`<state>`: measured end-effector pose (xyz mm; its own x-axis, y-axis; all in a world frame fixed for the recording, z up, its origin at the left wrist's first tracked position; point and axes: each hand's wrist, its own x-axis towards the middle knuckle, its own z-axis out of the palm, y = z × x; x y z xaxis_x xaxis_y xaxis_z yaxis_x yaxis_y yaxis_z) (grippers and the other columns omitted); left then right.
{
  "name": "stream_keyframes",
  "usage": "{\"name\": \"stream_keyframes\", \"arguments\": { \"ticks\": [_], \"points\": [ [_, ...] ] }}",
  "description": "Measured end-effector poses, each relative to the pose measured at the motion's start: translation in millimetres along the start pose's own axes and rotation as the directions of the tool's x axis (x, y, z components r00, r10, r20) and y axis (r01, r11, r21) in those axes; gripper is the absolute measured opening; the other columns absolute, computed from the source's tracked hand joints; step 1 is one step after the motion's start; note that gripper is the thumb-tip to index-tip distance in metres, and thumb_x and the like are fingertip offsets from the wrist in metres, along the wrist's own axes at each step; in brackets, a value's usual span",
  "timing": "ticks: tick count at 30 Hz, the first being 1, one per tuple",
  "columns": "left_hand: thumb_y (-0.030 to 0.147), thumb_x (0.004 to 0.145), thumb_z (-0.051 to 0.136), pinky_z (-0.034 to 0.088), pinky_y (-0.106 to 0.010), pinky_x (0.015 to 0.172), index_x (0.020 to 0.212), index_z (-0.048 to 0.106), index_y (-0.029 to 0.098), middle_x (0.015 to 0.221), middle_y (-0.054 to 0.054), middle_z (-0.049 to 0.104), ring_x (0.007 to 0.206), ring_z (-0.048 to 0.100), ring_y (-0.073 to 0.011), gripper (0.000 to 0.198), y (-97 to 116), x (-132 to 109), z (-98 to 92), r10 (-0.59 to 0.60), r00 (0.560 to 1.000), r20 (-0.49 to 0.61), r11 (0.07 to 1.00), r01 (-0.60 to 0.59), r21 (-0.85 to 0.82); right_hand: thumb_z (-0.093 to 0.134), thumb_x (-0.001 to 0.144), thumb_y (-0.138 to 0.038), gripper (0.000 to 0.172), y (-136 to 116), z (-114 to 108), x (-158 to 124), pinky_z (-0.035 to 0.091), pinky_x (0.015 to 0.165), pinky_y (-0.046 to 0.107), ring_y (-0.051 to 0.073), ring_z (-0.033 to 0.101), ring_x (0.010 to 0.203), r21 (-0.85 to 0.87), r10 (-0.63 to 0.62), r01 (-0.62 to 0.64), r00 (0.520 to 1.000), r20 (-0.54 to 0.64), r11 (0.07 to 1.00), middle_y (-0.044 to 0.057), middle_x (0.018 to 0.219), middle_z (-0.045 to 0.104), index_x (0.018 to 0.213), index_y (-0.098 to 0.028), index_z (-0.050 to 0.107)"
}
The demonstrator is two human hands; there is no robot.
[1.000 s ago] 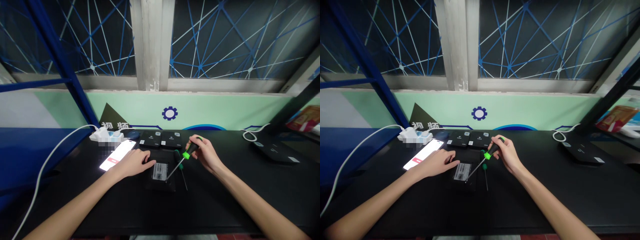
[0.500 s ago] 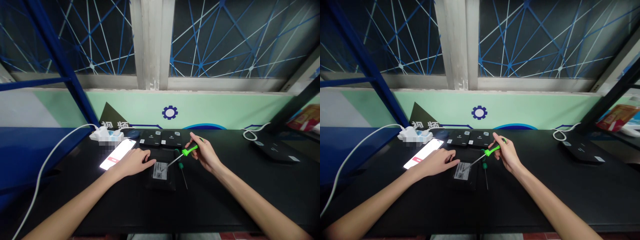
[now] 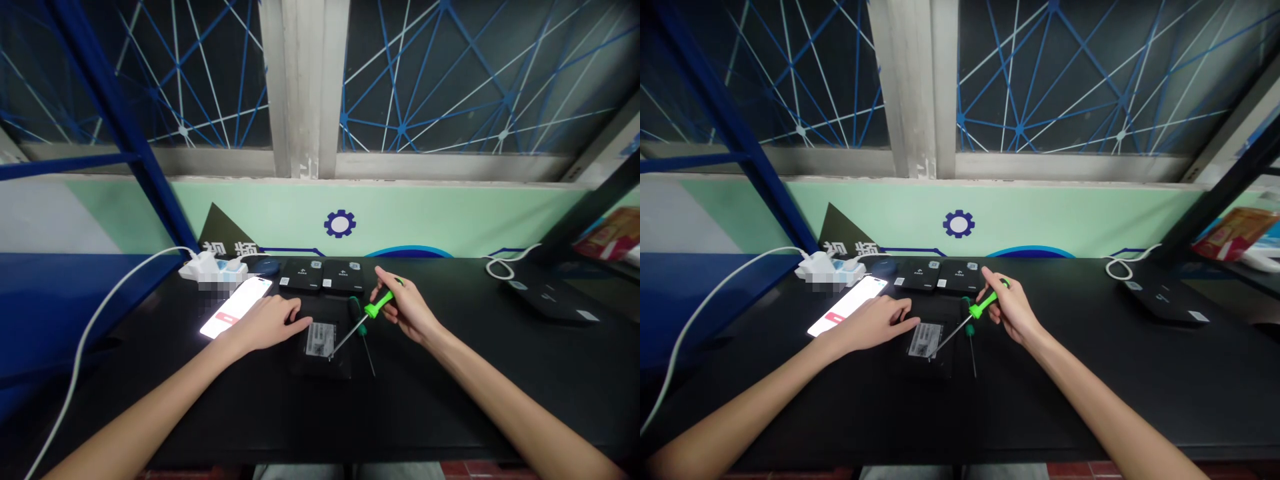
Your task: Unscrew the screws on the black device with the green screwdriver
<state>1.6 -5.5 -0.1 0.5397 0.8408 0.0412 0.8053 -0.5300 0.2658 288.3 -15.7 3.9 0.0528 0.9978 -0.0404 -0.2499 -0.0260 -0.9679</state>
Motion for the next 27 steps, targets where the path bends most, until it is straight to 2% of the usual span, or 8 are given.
{"name": "stream_keyframes", "arguments": {
  "ticks": [8,18,21,24,27],
  "points": [
    [0.058,0.096,0.047,0.027,-0.028,0.051,0.071,0.048,0.023,0.059,0.001,0.058,0.053,0.053,-0.0187,0.043,-2.1,1.0,1.6,-0.001,1.000,0.002,1.000,0.001,-0.019,0.080,0.076,-0.053,0.043,1.7,2.0,-2.0,0.030,0.026,0.015,0.002,0.035,0.029,-0.032,-0.011,0.011,1.000,0.015,0.999,0.003,0.061,0.070,0.068,-0.017,0.056],
    [0.058,0.098,0.045,0.027,-0.028,0.051,0.071,0.047,0.022,0.059,0.001,0.057,0.054,0.053,-0.0185,0.044,-0.7,-0.2,0.2,-0.003,1.000,0.019,1.000,0.003,-0.017,0.075,0.084,-0.042,0.035,-3.1,0.3,-5.6,0.030,0.027,0.016,0.003,0.036,0.028,0.002,-0.129,0.129,0.988,0.081,0.992,0.003,0.063,0.071,0.069,-0.018,0.054],
    [0.055,0.097,0.049,0.026,-0.027,0.051,0.075,0.049,0.022,0.059,0.002,0.056,0.054,0.052,-0.0177,0.039,1.2,0.0,-1.1,0.008,0.999,-0.032,1.000,-0.007,0.011,0.075,0.084,-0.042,0.035,-2.9,0.1,-5.9,0.030,0.027,0.016,0.003,0.036,0.028,0.000,-0.139,0.140,0.986,0.093,0.990,0.003,0.062,0.071,0.069,-0.018,0.054],
    [0.046,0.094,0.056,0.026,-0.026,0.052,0.085,0.057,0.022,0.058,0.004,0.052,0.051,0.048,-0.0149,0.026,4.1,-2.8,-4.5,0.092,0.983,-0.157,0.996,-0.089,0.028,0.074,0.085,-0.042,0.035,-1.8,-0.1,-5.4,0.029,0.027,0.016,0.003,0.036,0.028,-0.008,-0.147,0.149,0.984,0.098,0.989,0.003,0.062,0.071,0.069,-0.018,0.054],
    [0.030,0.092,0.054,0.031,-0.025,0.053,0.083,0.065,0.022,0.054,0.006,0.047,0.047,0.042,-0.0112,0.017,9.7,-9.9,-8.1,0.288,0.941,-0.176,0.947,-0.307,-0.091,0.073,0.085,-0.041,0.036,-1.4,0.3,-4.9,0.030,0.027,0.016,0.004,0.036,0.028,-0.022,-0.150,0.153,0.985,0.086,0.988,0.003,0.062,0.071,0.067,-0.018,0.052]
  ]
}}
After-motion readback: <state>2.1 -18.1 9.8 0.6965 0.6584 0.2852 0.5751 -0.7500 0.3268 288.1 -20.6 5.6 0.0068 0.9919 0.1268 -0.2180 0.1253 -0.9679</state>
